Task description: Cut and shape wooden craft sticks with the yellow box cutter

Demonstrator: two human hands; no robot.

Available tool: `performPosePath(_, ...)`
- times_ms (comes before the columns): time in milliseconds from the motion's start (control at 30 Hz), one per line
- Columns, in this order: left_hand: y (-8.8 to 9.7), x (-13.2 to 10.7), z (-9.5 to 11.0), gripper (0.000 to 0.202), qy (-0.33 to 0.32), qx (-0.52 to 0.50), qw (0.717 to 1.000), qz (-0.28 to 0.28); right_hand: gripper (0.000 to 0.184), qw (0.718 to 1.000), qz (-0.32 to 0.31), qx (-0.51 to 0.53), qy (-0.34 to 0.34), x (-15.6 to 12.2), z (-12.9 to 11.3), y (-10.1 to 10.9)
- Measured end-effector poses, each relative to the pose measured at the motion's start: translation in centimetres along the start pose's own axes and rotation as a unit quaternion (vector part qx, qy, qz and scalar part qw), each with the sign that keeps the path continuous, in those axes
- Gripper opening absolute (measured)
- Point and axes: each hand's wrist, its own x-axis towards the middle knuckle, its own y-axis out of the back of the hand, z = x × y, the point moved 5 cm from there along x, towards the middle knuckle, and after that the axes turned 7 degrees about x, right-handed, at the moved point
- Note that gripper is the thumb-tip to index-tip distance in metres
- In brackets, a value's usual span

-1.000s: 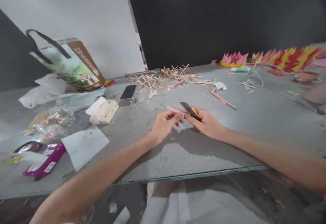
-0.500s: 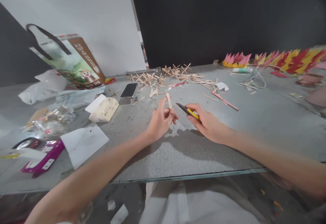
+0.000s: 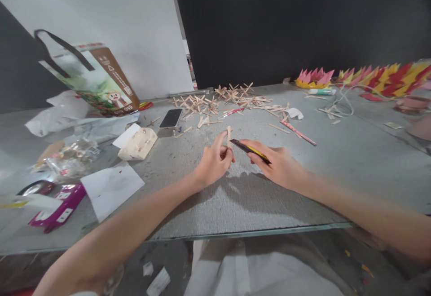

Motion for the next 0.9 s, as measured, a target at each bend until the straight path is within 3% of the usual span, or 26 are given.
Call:
performPosePath(267,0.0,0.0,0.0,0.054,-0.015,0.05,0.999,-0.014,0.045,1.0,-0.006,0.011,0.006,0.2,-0.1,-0.1)
performPosePath(633,-0.5,0.6,-1.9,0.054,-0.02,0.158,0.986,-0.043,0.049,0.998,-0.019,-0.041,-0.045,0.0,0.0,-1.1)
performPosePath(900,-1.0,0.8,-2.8,0.051,-0.031,0.159,0.986,-0.042,0.049,0.995,-0.041,-0.055,-0.079,0.4,-0.2,-1.4)
